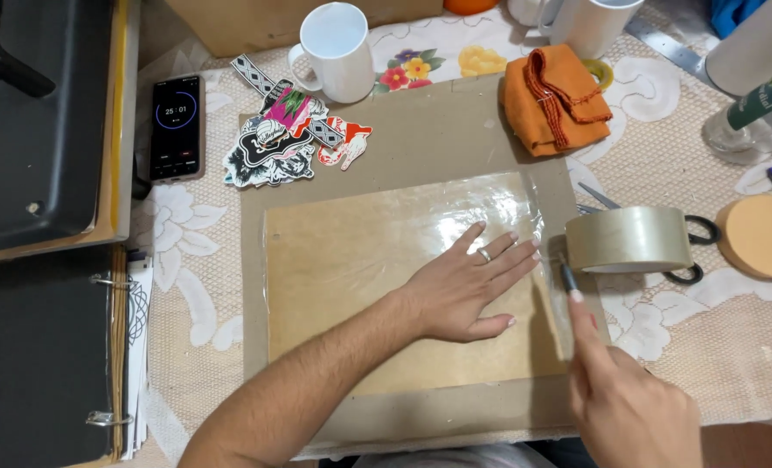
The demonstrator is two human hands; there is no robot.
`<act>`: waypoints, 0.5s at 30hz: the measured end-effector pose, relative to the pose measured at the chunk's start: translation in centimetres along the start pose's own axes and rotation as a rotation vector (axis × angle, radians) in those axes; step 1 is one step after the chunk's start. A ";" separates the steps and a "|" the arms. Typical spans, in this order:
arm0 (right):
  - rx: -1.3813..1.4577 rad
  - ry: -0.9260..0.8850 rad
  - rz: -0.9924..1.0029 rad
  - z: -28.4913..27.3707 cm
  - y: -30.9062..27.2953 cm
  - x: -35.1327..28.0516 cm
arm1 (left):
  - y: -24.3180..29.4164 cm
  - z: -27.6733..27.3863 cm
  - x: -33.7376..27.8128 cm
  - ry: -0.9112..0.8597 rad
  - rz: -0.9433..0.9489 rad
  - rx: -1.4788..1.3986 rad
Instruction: Applying and smoothing clear packing tape onto a plastic sheet and trimming the edges with a utility knife.
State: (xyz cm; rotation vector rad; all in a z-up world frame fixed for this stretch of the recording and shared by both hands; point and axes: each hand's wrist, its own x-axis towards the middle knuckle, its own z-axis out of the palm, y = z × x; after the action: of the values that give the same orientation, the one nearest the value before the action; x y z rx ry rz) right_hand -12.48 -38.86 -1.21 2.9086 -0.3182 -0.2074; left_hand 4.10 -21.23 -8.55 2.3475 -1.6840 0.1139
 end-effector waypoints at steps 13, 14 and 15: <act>-0.099 -0.573 0.051 -2.1 1.0 0.9 | 0.0 0.0 -0.2 -0.014 0.003 -0.030; -0.128 -0.464 0.037 -0.9 3.1 0.1 | -0.1 -0.1 -0.1 -0.030 0.003 -0.025; -0.158 -0.355 0.024 0.4 5.2 -0.8 | -0.1 -0.2 -0.1 -0.045 0.002 -0.020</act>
State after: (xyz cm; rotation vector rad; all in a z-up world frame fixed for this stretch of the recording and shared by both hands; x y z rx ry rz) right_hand -14.35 -43.72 -0.41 2.7001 -0.3723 -0.7141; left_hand 4.17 -21.09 -8.41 2.3508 -1.7007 0.0444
